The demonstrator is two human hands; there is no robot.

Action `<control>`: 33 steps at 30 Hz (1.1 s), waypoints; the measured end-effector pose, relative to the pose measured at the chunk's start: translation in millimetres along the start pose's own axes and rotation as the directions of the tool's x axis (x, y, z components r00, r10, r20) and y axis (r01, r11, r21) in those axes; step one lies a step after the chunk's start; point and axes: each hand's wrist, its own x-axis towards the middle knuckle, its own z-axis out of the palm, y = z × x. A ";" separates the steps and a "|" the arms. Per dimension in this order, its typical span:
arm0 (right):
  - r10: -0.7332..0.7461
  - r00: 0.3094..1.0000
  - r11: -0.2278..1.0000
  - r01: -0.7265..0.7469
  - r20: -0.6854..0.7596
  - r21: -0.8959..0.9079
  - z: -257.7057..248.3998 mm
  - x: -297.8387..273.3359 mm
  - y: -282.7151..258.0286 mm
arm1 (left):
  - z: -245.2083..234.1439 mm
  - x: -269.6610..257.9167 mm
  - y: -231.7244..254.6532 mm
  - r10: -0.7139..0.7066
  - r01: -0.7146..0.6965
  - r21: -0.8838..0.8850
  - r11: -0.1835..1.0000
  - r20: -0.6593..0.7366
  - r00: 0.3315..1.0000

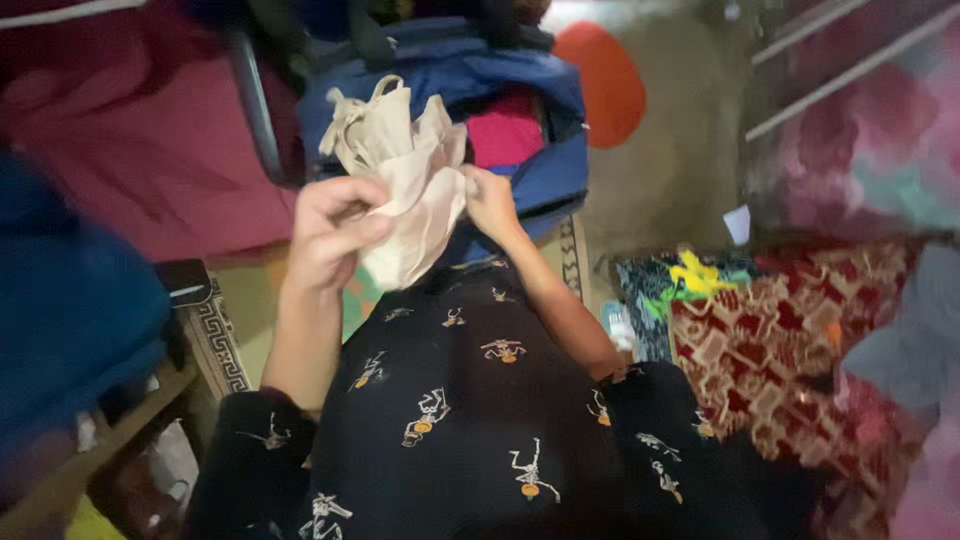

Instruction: The person removes various clothing items from a blue backpack, unfolds them, and places them into a red laundry basket. The items include a white t-shirt, a white tank top, a red garment, a beige garment, a pink garment, and a blue garment.

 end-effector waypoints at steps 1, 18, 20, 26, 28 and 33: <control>-0.185 0.983 0.982 0.184 -0.017 -0.031 -5.0 5.9 0.0 | -2.1 -9.7 11.6 0.061 -0.061 -0.018 0.998 0.023 0.998; -0.409 0.821 0.899 0.436 -0.399 -0.023 -195.3 25.0 -206.0 | 23.3 -144.3 -3.6 0.085 -0.424 -0.434 0.795 -0.613 0.786; -0.354 0.877 0.862 0.441 -0.324 0.250 -206.8 28.3 -182.7 | 24.5 -155.3 -8.1 0.292 -0.465 -0.665 0.585 -0.362 0.885; 0.002 0.989 0.549 0.120 -0.145 0.827 -236.3 14.0 -124.1 | 92.6 -179.6 -27.5 0.672 -0.746 0.079 0.662 -0.504 0.543; -0.136 0.990 0.702 0.076 0.029 0.708 -240.5 -1.1 -127.9 | 134.9 -175.5 -38.0 0.728 -0.647 0.335 0.685 -0.296 0.618; -0.434 0.543 0.647 -0.367 0.719 0.668 -265.0 -39.0 -193.9 | 212.9 -131.9 -60.1 0.609 -0.487 0.850 0.203 0.280 0.742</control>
